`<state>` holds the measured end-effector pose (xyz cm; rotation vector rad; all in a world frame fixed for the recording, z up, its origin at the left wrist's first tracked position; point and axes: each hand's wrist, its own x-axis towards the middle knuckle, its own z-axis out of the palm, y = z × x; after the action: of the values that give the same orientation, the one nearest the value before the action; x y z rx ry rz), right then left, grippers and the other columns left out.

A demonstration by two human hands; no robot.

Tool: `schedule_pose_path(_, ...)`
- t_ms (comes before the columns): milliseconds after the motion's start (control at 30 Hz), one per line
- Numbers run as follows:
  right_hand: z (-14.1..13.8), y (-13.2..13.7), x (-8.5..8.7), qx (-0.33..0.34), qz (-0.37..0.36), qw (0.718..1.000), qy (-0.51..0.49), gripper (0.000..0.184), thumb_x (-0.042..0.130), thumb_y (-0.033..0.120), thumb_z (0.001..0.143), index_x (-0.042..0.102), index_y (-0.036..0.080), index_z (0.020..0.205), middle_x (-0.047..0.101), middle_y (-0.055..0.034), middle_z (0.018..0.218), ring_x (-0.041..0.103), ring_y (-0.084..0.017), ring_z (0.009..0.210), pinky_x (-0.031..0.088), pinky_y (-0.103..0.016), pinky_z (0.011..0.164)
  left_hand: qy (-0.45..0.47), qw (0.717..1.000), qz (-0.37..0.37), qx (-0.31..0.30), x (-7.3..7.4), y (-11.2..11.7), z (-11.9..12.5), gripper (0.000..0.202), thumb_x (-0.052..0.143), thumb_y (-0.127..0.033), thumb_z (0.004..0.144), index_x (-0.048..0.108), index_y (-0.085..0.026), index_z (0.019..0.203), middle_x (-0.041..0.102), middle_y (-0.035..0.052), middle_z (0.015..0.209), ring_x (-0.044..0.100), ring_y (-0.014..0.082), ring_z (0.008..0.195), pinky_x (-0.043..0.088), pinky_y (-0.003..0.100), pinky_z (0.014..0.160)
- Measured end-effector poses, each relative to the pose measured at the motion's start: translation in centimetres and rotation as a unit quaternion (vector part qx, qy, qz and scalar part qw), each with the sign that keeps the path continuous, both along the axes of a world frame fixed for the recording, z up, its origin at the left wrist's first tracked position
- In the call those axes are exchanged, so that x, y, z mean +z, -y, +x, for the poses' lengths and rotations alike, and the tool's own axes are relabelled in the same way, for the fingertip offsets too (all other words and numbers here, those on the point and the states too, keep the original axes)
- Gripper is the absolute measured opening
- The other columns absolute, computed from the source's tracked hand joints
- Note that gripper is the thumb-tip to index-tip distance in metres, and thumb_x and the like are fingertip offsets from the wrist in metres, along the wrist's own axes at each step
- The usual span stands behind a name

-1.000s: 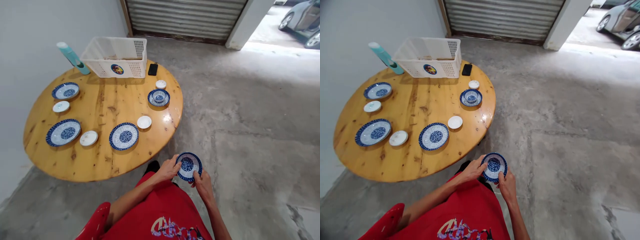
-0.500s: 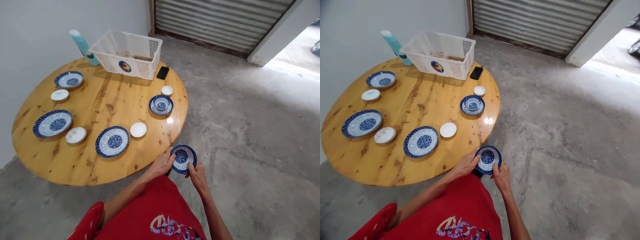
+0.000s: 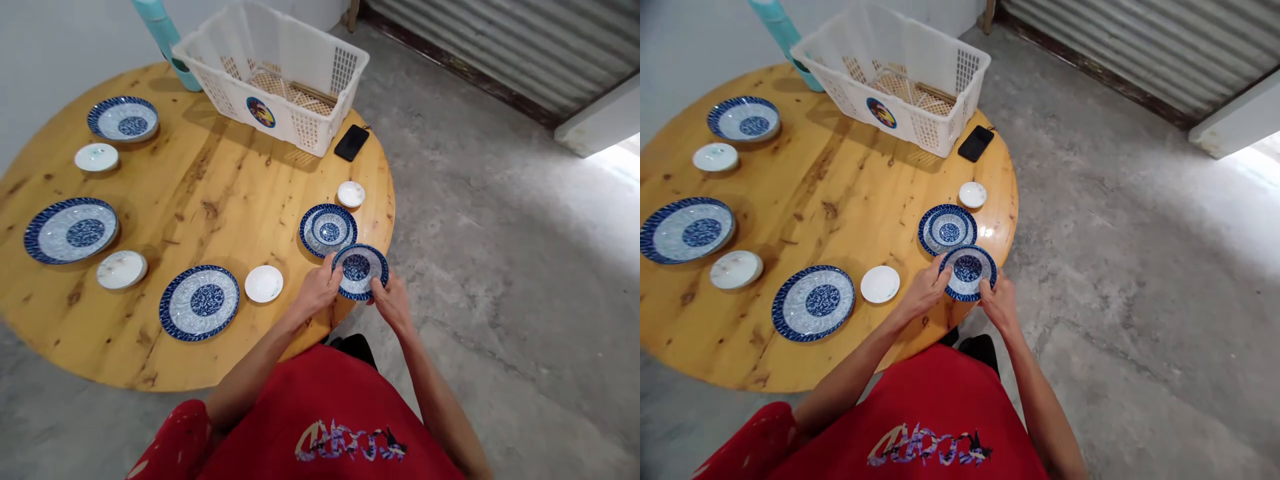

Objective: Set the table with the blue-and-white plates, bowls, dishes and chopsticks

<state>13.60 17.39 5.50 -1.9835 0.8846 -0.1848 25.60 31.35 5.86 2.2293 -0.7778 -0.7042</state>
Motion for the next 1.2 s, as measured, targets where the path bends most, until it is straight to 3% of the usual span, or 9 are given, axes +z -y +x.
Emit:
schedule_pose_path(233, 8.4, 3.9, -1.4, 0.105, -0.005, 0.994, -0.033, 0.018, 0.044, 0.027, 0.082, 0.056, 0.017, 0.091, 0.066, -0.0024, 0.065, 0.063, -0.016, 0.050, 0.047, -0.022, 0.050, 0.085, 0.989, 0.088, 0.083, -1.1, 2.2, 5.9, 0.042, 0.030, -0.035, 0.101, 0.051, -0.010, 0.128, 0.073, 0.0149, 0.098, 0.070, 0.0307, 0.099, 0.049, 0.037, 0.086)
schedule_pose_path(500, 14.0, 7.4, -2.1, 0.257, -0.112, 0.955, -0.094, 0.027, 0.045, 0.027, 0.084, 0.061, 0.012, 0.101, 0.072, -0.0110, 0.080, 0.069, -0.025, 0.076, 0.049, -0.028, 0.066, 0.079, 0.973, 0.171, 0.133, -2.2, 3.7, 8.2, 0.038, 0.033, -0.034, 0.100, 0.056, -0.013, 0.120, 0.073, 0.0178, 0.105, 0.069, 0.0311, 0.103, 0.049, 0.038, 0.088)
schedule_pose_path(600, 15.4, 8.4, -1.9, 0.312, -0.133, 0.932, -0.129, 0.044, 0.046, 0.029, 0.085, 0.057, 0.008, 0.122, 0.073, -0.0140, 0.087, 0.069, -0.028, 0.082, 0.049, -0.030, 0.069, 0.053, 0.966, 0.191, 0.164, -2.4, 4.3, 8.3, 0.039, 0.032, -0.036, 0.100, 0.055, -0.014, 0.123, 0.073, 0.0183, 0.110, 0.069, 0.0316, 0.106, 0.050, 0.039, 0.088)
schedule_pose_path(733, 16.6, 9.4, -1.9, 0.369, -0.157, 0.899, -0.174, 0.065, 0.046, 0.031, 0.087, 0.038, 0.007, 0.147, 0.074, -0.0153, 0.095, 0.070, -0.032, 0.088, 0.050, -0.034, 0.075, 0.036, 0.957, 0.218, 0.191, -2.7, 5.1, 8.0, 0.046, 0.033, -0.036, 0.099, 0.045, -0.011, 0.136, 0.074, 0.0184, 0.106, 0.071, 0.0323, 0.102, 0.051, 0.040, 0.087)
schedule_pose_path(867, 17.3, 10.1, -1.8, 0.408, -0.216, 0.864, -0.199, 0.067, 0.042, 0.032, 0.090, 0.032, 0.005, 0.151, 0.073, -0.0193, 0.104, 0.069, -0.036, 0.098, 0.050, -0.039, 0.082, 0.064, 0.950, 0.221, 0.209, -3.1, 5.9, 7.3, 0.049, 0.033, -0.033, 0.099, 0.038, -0.009, 0.141, 0.074, 0.0172, 0.099, 0.072, 0.0327, 0.097, 0.051, 0.039, 0.085)
schedule_pose_path(1000, 18.1, 10.3, -1.9, 0.446, -0.228, 0.834, -0.230, 0.067, 0.039, 0.031, 0.092, 0.030, 0.001, 0.151, 0.071, -0.0221, 0.112, 0.067, -0.036, 0.104, 0.049, -0.040, 0.085, 0.059, 0.945, 0.237, 0.216, -3.4, 6.3, 7.1, 0.048, 0.034, -0.033, 0.099, 0.037, -0.010, 0.141, 0.075, 0.0158, 0.096, 0.073, 0.0326, 0.093, 0.051, 0.038, 0.082)
schedule_pose_path(1200, 19.0, 10.6, -1.8, 0.475, -0.240, 0.811, -0.241, 0.067, 0.039, 0.033, 0.095, 0.027, 0.000, 0.152, 0.071, -0.0231, 0.110, 0.068, -0.035, 0.103, 0.049, -0.039, 0.086, 0.076, 0.936, 0.274, 0.209, -3.0, 6.2, 7.5, 0.048, 0.034, -0.036, 0.099, 0.041, -0.010, 0.140, 0.075, 0.0167, 0.094, 0.073, 0.0319, 0.093, 0.051, 0.037, 0.082)
